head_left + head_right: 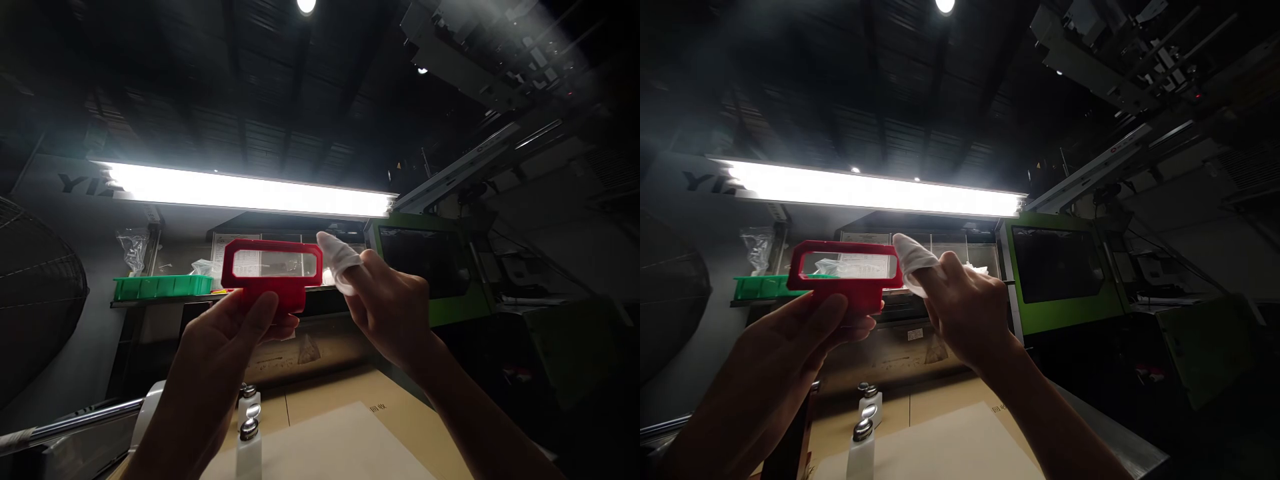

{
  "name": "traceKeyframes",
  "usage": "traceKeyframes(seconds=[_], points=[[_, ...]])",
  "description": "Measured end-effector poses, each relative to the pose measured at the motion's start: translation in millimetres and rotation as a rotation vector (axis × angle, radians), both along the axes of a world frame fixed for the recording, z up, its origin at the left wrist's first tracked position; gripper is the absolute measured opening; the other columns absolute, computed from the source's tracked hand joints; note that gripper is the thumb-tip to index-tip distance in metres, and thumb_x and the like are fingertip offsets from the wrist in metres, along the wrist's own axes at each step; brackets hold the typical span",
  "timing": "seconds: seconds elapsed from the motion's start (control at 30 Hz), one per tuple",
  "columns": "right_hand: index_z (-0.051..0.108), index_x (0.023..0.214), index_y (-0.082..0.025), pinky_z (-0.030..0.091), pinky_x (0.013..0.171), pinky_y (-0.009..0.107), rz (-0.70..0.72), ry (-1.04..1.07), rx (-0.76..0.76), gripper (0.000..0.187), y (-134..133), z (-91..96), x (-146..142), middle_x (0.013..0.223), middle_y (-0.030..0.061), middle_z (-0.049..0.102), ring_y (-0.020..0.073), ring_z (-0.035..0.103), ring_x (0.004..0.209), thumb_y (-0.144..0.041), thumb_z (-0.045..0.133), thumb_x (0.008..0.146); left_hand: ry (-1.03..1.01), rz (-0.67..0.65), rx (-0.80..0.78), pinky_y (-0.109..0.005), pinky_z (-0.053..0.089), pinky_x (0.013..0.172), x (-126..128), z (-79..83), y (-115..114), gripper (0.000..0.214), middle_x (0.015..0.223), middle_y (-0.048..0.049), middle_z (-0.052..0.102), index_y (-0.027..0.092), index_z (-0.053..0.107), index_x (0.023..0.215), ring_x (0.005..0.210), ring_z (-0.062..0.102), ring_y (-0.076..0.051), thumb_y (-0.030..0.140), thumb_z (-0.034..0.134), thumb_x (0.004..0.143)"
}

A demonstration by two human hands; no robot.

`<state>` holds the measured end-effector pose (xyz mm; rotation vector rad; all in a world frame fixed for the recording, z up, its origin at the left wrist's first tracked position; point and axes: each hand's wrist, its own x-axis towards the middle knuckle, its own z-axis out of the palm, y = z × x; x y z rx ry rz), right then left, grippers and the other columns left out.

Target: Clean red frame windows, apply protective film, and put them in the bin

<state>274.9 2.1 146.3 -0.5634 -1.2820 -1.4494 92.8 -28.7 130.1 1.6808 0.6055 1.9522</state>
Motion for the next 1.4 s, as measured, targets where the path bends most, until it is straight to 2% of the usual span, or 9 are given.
traceKeyframes(seconds=[0.17, 0.3, 0.4, 0.5, 0.67, 0.8, 1.13, 1.3, 1.4], points=[[0.064, 0.111, -0.023, 0.024, 0.044, 0.021, 0.036, -0.072, 0.010, 0.029, -4.1, -4.3, -2.7, 0.064, -0.0035, 0.046, 0.0061, 0.031, 0.047, -0.021, 0.041, 0.094, -0.012, -0.014, 0.001, -0.015, 0.053, 0.062, 1.2, 0.1, 0.4, 0.026, 0.070, 0.0010, 0.074, 0.024, 0.072, 0.082, 0.064, 0.067, -0.012, 0.045, 0.073, 0.068], [0.064, 0.114, -0.027, 0.023, 0.044, 0.022, 0.005, -0.124, 0.020, 0.032, -0.9, -3.1, -5.8, 0.064, -0.0033, 0.048, 0.0067, 0.033, 0.047, -0.019, 0.041, 0.093, 0.002, -0.028, -0.005, -0.016, 0.053, 0.061, 1.5, -0.4, 1.1, 0.028, 0.071, -0.0006, 0.075, 0.023, 0.072, 0.084, 0.063, 0.068, -0.013, 0.046, 0.073, 0.067], [0.061, 0.118, -0.022, 0.023, 0.042, 0.021, -0.006, -0.056, -0.019, 0.034, 5.2, 1.1, -1.1, 0.064, -0.0033, 0.049, 0.0065, 0.031, 0.046, -0.017, 0.041, 0.091, 0.001, -0.023, 0.000, -0.016, 0.053, 0.062, 0.8, -0.9, 2.1, 0.026, 0.069, 0.0003, 0.074, 0.023, 0.071, 0.081, 0.062, 0.067, -0.012, 0.045, 0.073, 0.069], [0.063, 0.114, -0.019, 0.022, 0.042, 0.021, 0.012, 0.006, -0.023, 0.033, 6.5, 2.7, 4.8, 0.064, -0.0033, 0.047, 0.0068, 0.028, 0.045, -0.015, 0.042, 0.089, -0.005, -0.008, 0.000, -0.015, 0.052, 0.060, 0.1, -0.5, 3.0, 0.024, 0.064, 0.0003, 0.073, 0.022, 0.071, 0.078, 0.061, 0.067, -0.012, 0.043, 0.073, 0.069], [0.062, 0.115, -0.020, 0.023, 0.044, 0.022, 0.080, -0.095, -0.047, 0.031, -9.4, -5.5, 0.8, 0.063, -0.0034, 0.045, 0.0062, 0.032, 0.046, -0.020, 0.039, 0.094, 0.018, 0.007, 0.005, -0.017, 0.052, 0.062, -0.2, 0.5, 4.4, 0.025, 0.066, -0.0006, 0.074, 0.021, 0.071, 0.082, 0.063, 0.068, -0.013, 0.042, 0.072, 0.070], [0.062, 0.116, -0.026, 0.020, 0.044, 0.024, 0.020, -0.164, -0.070, 0.031, -22.0, -12.2, -9.2, 0.056, -0.0047, 0.041, 0.0071, 0.032, 0.044, -0.020, 0.043, 0.093, 0.018, -0.002, 0.018, -0.018, 0.052, 0.062, 1.0, -1.1, 6.3, 0.022, 0.066, 0.0012, 0.073, 0.020, 0.070, 0.078, 0.063, 0.067, -0.012, 0.039, 0.075, 0.068], [0.054, 0.128, -0.022, 0.017, 0.042, 0.025, -0.075, -0.237, -0.194, 0.037, -30.6, -10.3, -23.1, 0.052, -0.0049, 0.044, 0.0075, 0.034, 0.040, -0.031, 0.044, 0.094, 0.011, -0.080, 0.064, -0.023, 0.054, 0.063, 4.9, -1.5, 8.1, 0.021, 0.071, 0.0018, 0.073, 0.019, 0.069, 0.079, 0.068, 0.067, -0.016, 0.035, 0.077, 0.066], [0.060, 0.119, -0.023, 0.017, 0.042, 0.024, -0.063, -0.255, -0.264, 0.031, -33.2, -6.9, -30.2, 0.053, -0.0036, 0.047, 0.0075, 0.035, 0.041, -0.029, 0.043, 0.094, 0.058, -0.087, 0.061, -0.021, 0.052, 0.060, 1.2, -1.9, 9.9, 0.014, 0.072, 0.0031, 0.073, 0.021, 0.070, 0.078, 0.069, 0.067, -0.015, 0.025, 0.076, 0.067], [0.064, 0.111, -0.022, 0.018, 0.043, 0.024, -0.005, -0.334, -0.317, 0.027, -35.0, -8.9, -29.9, 0.055, -0.0035, 0.047, 0.0074, 0.034, 0.043, -0.023, 0.046, 0.091, 0.052, -0.063, 0.043, -0.016, 0.047, 0.053, -1.6, -1.2, 11.6, 0.014, 0.063, 0.0066, 0.070, 0.022, 0.069, 0.072, 0.059, 0.063, -0.011, 0.019, 0.078, 0.062]])
